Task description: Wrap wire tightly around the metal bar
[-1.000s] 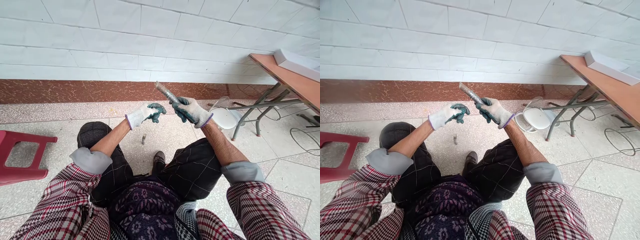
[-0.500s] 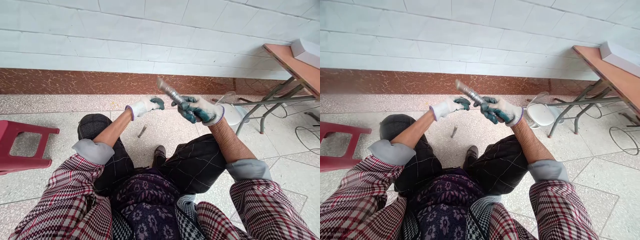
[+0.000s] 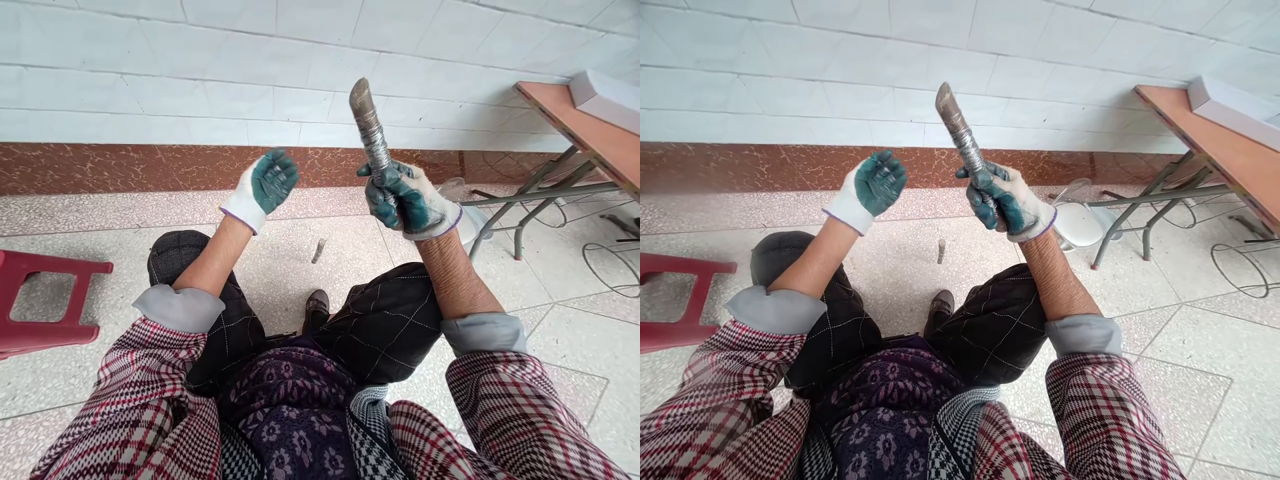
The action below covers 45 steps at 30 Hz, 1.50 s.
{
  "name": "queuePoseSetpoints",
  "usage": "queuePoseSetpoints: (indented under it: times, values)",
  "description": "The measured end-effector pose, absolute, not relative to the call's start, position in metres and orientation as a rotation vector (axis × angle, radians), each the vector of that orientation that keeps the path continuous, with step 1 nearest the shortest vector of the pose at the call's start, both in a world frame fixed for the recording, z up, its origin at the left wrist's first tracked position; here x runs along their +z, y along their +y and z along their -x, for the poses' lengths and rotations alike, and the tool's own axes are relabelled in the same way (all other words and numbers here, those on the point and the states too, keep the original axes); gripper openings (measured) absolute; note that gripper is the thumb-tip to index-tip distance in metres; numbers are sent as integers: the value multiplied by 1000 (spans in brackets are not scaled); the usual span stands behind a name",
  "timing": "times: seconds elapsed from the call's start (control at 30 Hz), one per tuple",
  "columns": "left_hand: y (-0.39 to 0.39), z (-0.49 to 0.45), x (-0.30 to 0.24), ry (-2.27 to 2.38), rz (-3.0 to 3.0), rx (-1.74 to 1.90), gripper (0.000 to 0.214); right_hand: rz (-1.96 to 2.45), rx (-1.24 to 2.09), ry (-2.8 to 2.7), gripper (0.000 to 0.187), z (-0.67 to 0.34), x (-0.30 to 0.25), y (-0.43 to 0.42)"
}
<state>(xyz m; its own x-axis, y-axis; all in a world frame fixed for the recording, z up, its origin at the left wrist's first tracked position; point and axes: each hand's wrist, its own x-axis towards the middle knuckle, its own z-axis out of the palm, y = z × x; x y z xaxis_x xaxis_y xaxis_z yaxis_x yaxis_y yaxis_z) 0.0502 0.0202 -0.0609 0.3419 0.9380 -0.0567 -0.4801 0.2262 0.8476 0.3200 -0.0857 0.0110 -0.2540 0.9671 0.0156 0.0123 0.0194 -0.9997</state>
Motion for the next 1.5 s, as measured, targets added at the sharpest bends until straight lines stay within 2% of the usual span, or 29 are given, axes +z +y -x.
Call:
queuePoseSetpoints:
  times: [0.17, 0.27, 0.37, 0.47, 0.6, 0.73, 0.87, 0.97, 1.27, 1.5]
  values:
    - [19, -45, -71, 928, -1068, 1104, 23, 948, 1403, -1349, 41, -319, 17, -85]
    - [1, -76, -81, 946, -1281, 918, 38, 928, 1420, -1372, 39, -312, 22, -87]
    - [-17, -104, -83, 781, -1201, 733, 55, 971, 1402, -1408, 36, -304, 27, -90]
    - [-31, -109, -73, 620, -1163, 616, 41, 976, 1397, -1370, 34, -302, 30, -92]
    - [-40, -91, -57, 588, -1197, 697, 25, 1049, 1382, -1304, 34, -311, 30, -89]
    - [-45, -77, -49, 539, -1189, 798, 28, 1046, 1374, -1323, 43, -324, 23, -83]
    - [-45, -73, -48, 425, -1150, 799, 38, 1145, 1411, -1417, 61, -336, 12, -77]
    - [-41, -72, -52, 421, -1146, 829, 32, 1103, 1466, -1399, 66, -340, 6, -74]
    - [-35, -68, -51, 428, -1078, 976, 19, 897, 1450, -1212, 35, -331, 9, -76]
    - [-8, -52, -51, 379, -817, 1204, 6, 749, 1452, -1126, 37, -334, 7, -83]
